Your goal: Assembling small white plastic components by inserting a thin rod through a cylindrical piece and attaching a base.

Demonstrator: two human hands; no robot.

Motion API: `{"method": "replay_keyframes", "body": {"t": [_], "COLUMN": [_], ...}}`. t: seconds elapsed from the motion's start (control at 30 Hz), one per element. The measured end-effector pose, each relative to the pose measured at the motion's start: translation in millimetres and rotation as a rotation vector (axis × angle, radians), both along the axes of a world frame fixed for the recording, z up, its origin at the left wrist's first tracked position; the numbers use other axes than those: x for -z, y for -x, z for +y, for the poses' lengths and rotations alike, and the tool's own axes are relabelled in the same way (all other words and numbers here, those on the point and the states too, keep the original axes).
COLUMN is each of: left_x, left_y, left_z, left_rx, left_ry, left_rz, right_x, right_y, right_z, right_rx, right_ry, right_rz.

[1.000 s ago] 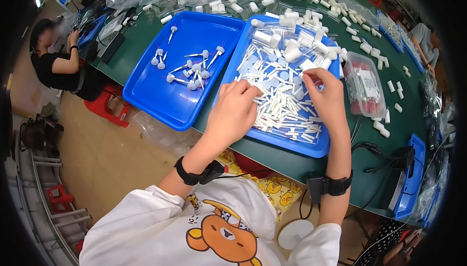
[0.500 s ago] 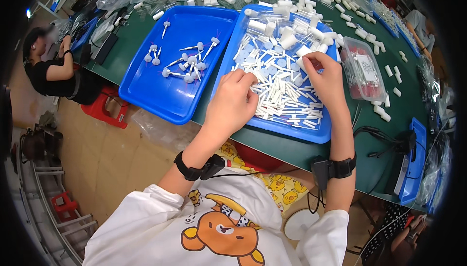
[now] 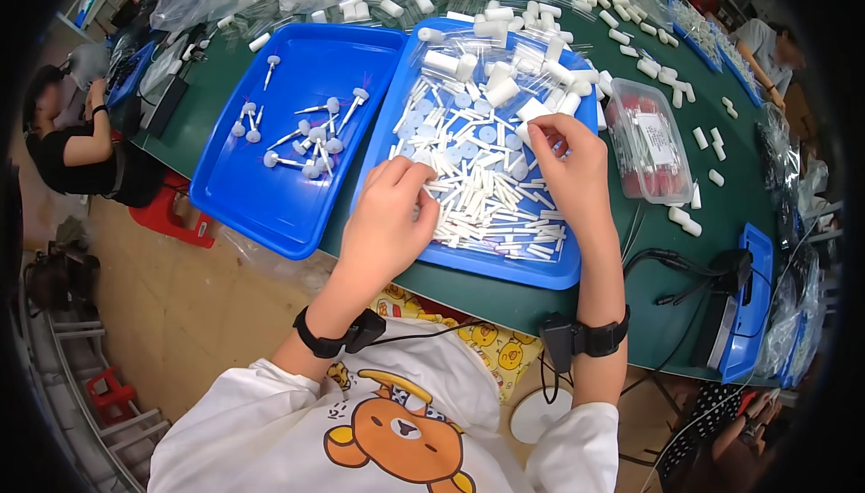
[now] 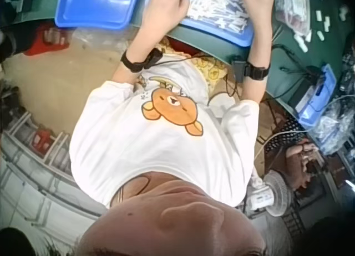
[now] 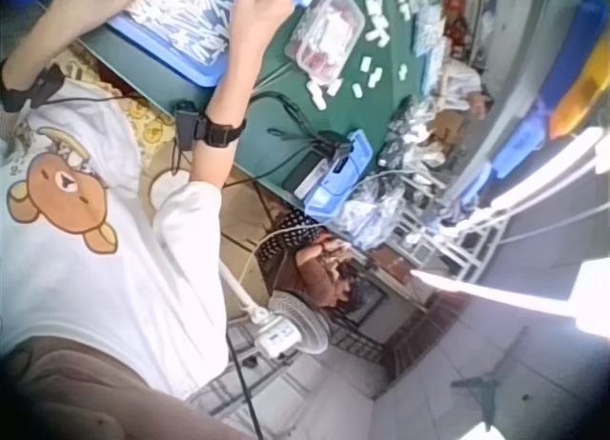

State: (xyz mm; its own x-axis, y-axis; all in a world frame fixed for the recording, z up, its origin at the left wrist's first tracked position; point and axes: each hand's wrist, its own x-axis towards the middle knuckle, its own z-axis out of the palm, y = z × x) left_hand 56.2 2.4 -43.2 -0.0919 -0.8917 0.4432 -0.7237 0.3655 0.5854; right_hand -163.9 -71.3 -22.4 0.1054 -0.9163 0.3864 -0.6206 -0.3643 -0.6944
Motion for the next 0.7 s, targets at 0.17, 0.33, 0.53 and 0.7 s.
{"method": "replay_keyframes", "body": {"t": [0.17, 0.33, 0.53, 0.7], "left_x": [-1, 1, -1, -1], "left_y": [1, 0, 0, 1], "left_z": [0, 0, 0, 0], "left_rx": [-0.012, 0.004, 0.02, 0.022], "left_ry": [-0.008, 0.008, 0.015, 0.009], "left_rz": [-0.022, -0.038, -0.064, -0.057], "right_x": [-16, -28, -27, -32], "right_y": [-2, 3, 6, -2], "right_z": [12, 18, 18, 22], "right_rx": [-0.013, -0.051, -0.097, -0.066], "right_ry": [-0.066, -0.168, -0.282, -0.321], "right_rz": [0.118, 0.198, 0.257, 0.28]}}
